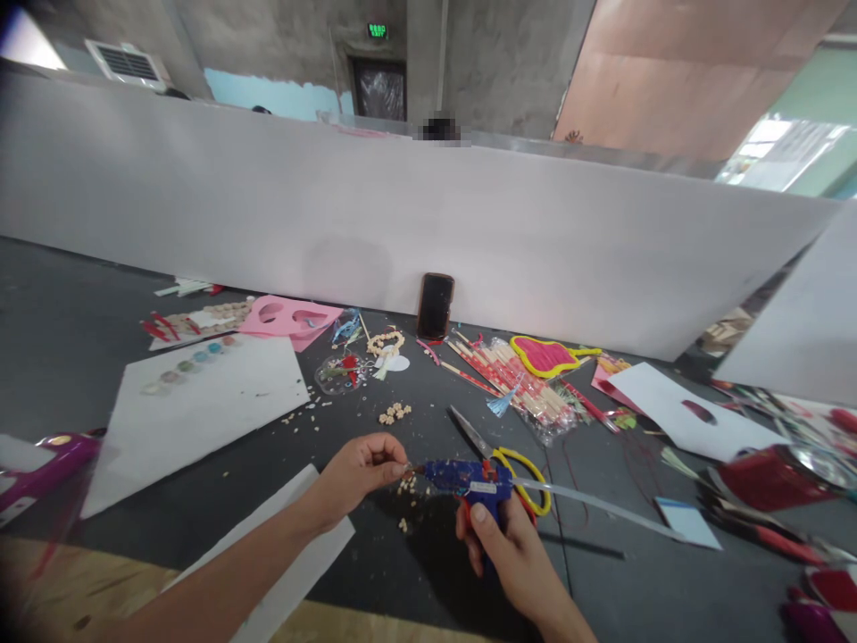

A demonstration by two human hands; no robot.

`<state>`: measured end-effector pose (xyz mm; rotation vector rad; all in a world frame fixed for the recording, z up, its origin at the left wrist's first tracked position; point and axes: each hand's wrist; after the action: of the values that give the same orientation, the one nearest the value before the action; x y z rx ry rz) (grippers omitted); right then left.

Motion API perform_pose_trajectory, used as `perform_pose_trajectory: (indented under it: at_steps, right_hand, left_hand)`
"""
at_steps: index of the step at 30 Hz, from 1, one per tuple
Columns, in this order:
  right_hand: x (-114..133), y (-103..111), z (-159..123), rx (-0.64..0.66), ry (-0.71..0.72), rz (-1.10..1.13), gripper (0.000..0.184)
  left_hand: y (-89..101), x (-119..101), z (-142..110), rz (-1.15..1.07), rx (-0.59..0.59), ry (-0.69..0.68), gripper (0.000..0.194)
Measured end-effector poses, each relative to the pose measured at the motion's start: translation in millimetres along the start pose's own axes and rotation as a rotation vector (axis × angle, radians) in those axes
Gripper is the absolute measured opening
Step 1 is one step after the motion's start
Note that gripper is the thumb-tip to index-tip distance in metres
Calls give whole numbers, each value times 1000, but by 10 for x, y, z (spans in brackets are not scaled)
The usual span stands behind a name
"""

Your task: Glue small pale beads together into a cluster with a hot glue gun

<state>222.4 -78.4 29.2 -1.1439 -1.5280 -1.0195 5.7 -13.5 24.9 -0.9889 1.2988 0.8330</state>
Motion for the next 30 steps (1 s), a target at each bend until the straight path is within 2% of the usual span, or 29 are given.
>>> perform_pose_trajectory:
  at_steps: [30]
  right_hand:
    - [-34, 15, 8, 10, 16, -30, 28]
  left_hand:
    - [1, 5, 8, 12, -1, -1, 19]
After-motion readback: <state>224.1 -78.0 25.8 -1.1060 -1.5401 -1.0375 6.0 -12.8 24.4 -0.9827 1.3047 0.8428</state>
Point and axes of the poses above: each hand's wrist, its own z-axis towards the middle knuckle, its own y-axis out of the back of the hand, x = y × z, and after that the axes turned 7 degrees about -y, right-handed
